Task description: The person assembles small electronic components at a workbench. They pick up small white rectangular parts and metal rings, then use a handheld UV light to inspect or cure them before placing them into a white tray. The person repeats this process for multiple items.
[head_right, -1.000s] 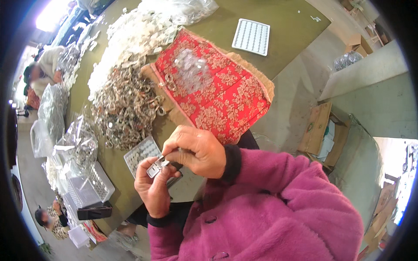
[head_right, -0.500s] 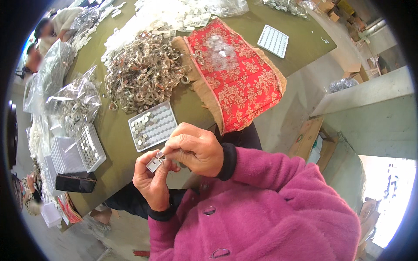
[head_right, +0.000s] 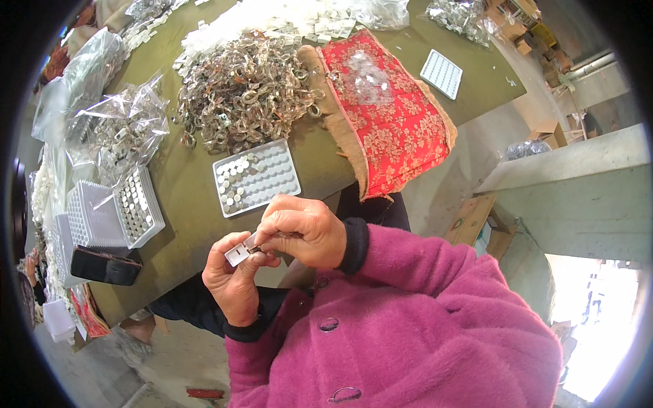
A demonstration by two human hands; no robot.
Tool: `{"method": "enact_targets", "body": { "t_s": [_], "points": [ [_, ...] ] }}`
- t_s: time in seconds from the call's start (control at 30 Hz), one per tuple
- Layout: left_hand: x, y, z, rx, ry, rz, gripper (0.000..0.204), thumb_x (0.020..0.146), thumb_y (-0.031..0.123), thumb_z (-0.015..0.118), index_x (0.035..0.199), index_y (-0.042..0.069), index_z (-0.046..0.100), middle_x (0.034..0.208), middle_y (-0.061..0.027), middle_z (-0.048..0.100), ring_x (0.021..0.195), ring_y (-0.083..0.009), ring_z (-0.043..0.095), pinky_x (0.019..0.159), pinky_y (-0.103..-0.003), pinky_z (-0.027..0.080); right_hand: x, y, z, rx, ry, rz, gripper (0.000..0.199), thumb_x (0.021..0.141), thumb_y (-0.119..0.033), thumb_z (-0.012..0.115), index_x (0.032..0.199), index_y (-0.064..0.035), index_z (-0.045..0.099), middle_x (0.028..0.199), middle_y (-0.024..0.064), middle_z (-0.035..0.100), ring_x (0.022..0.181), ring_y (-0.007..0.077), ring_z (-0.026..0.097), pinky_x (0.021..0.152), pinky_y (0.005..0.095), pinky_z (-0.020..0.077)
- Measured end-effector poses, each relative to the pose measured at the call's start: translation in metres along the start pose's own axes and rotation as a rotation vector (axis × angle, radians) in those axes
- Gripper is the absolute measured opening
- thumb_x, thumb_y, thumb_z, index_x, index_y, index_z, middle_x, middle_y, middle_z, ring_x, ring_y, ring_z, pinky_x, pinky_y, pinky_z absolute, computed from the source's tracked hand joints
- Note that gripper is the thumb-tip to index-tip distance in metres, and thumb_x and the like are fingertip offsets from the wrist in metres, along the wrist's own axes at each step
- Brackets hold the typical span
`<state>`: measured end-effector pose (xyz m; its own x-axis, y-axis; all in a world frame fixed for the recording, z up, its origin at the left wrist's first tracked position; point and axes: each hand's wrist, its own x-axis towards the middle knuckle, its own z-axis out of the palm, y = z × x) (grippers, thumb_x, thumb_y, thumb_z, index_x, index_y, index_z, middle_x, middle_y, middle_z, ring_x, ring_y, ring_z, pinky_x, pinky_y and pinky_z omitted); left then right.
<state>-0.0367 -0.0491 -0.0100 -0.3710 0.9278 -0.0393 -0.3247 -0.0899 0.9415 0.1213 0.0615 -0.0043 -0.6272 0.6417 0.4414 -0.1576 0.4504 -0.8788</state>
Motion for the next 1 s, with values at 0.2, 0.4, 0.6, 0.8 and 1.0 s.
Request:
{"method": "enact_targets", "body": {
  "t_s": [0.2, 0.4, 0.6, 0.8, 1.0],
  "points": [
    [-0.001, 0.002, -0.003, -0.06, 0.037, -0.069, 0.03, 0.091, -0.006, 0.072, 0.12, -0.006, 0.065, 0.097, -0.0162, 0.074, 0.078, -0.0231, 0.073, 0.069, -0.035, 0.064, 0.003, 0.004, 0.004, -0.003, -0.033, -0.017, 0.017, 0.087, 0.003, 0.076, 0.103, -0.0027, 0.073, 0.094, 0.0082, 0.066, 0.083, 0.0208, 0.065, 0.072, 0.0315, 0.0533],
    [-0.001, 0.004, -0.004, -0.105, 0.087, -0.16, 0.032, 0.092, -0.007, 0.07, 0.124, -0.007, 0.065, 0.1, -0.0179, 0.074, 0.079, -0.0232, 0.073, 0.07, -0.036, 0.064, 0.006, 0.006, 0.004, -0.109, -0.052, -0.101, 0.02, 0.088, 0.005, 0.073, 0.107, -0.0023, 0.072, 0.095, 0.0103, 0.065, 0.083, 0.0243, 0.066, 0.072, 0.0328, 0.0536],
    [0.002, 0.007, -0.009, -0.104, 0.036, -0.232, 0.029, 0.094, -0.004, 0.068, 0.123, -0.007, 0.066, 0.098, -0.0172, 0.074, 0.077, -0.0238, 0.073, 0.07, -0.035, 0.063, 0.01, 0.005, 0.001, -0.105, -0.09, -0.037, 0.015, 0.09, 0.006, 0.07, 0.104, -0.0013, 0.067, 0.095, 0.0113, 0.064, 0.084, 0.0267, 0.064, 0.073, 0.0349, 0.0529],
    [0.004, 0.009, -0.007, -0.171, 0.013, -0.227, 0.03, 0.094, -0.006, 0.069, 0.124, -0.006, 0.067, 0.103, -0.0155, 0.074, 0.082, -0.0217, 0.076, 0.075, -0.03, 0.063, 0.01, 0.004, 0.0, -0.127, -0.136, 0.021, 0.012, 0.094, 0.004, 0.066, 0.104, -0.0014, 0.065, 0.096, 0.0109, 0.061, 0.086, 0.0263, 0.063, 0.076, 0.0349, 0.0523],
    [0.007, 0.01, -0.004, -0.081, -0.022, -0.191, 0.027, 0.096, -0.003, 0.068, 0.123, -0.006, 0.064, 0.101, -0.0145, 0.073, 0.079, -0.02, 0.073, 0.071, -0.031, 0.063, 0.008, 0.003, 0.0, -0.092, -0.101, 0.094, 0.009, 0.096, 0.003, 0.064, 0.103, -0.0024, 0.063, 0.096, 0.0098, 0.06, 0.087, 0.0245, 0.06, 0.08, 0.0338, 0.0501]
  ]
}}
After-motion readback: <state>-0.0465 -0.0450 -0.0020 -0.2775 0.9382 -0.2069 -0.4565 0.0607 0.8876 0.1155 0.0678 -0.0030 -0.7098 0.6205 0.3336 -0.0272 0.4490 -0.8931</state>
